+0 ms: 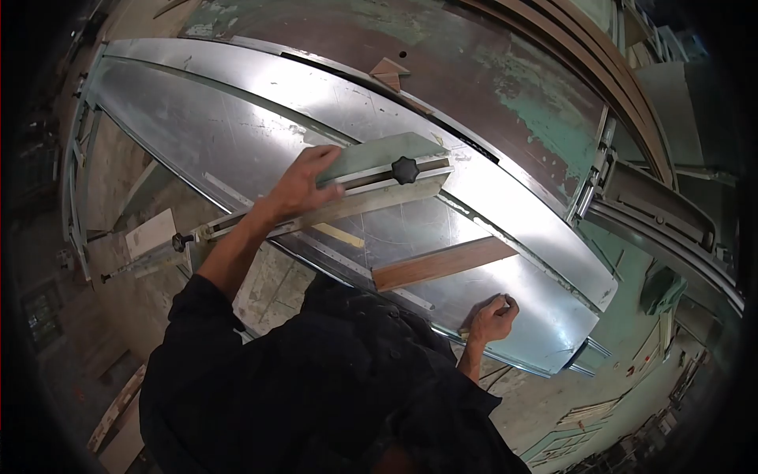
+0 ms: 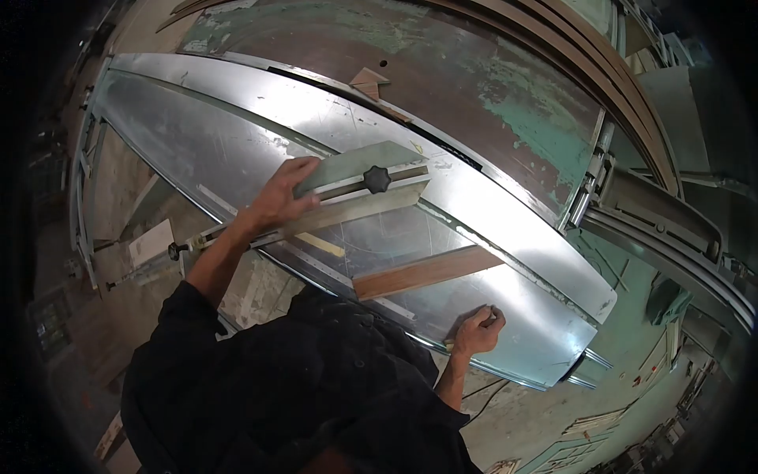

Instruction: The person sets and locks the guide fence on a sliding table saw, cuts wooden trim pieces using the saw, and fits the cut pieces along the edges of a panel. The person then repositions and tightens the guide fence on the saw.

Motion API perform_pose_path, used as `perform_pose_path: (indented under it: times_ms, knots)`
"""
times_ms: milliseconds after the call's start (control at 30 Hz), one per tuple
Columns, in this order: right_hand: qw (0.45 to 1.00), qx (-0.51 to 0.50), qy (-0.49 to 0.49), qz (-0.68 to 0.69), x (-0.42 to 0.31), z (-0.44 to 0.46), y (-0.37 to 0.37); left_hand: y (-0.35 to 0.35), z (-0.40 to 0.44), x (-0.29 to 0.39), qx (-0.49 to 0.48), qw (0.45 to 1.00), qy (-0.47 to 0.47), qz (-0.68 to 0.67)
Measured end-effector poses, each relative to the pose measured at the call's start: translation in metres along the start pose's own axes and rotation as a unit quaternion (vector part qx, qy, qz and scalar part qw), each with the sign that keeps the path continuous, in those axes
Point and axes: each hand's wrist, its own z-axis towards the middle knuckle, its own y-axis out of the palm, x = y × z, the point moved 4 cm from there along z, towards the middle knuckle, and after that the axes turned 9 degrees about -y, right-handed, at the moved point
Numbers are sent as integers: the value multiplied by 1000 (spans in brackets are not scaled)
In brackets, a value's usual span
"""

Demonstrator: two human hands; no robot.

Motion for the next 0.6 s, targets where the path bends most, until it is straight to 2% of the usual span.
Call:
perform_pose_path:
  times_ms: [67,167,600]
  knots:
    - [1000,5,1,5,4,-2,2,1,-9,22,-26,998,17,57]
    - [1000,11,5,2,2,-3,2,19,-3,30,-16,995,19,92]
    - [999,22,-22,-25,0,-4,3,38,25,55,-21,993,43,112]
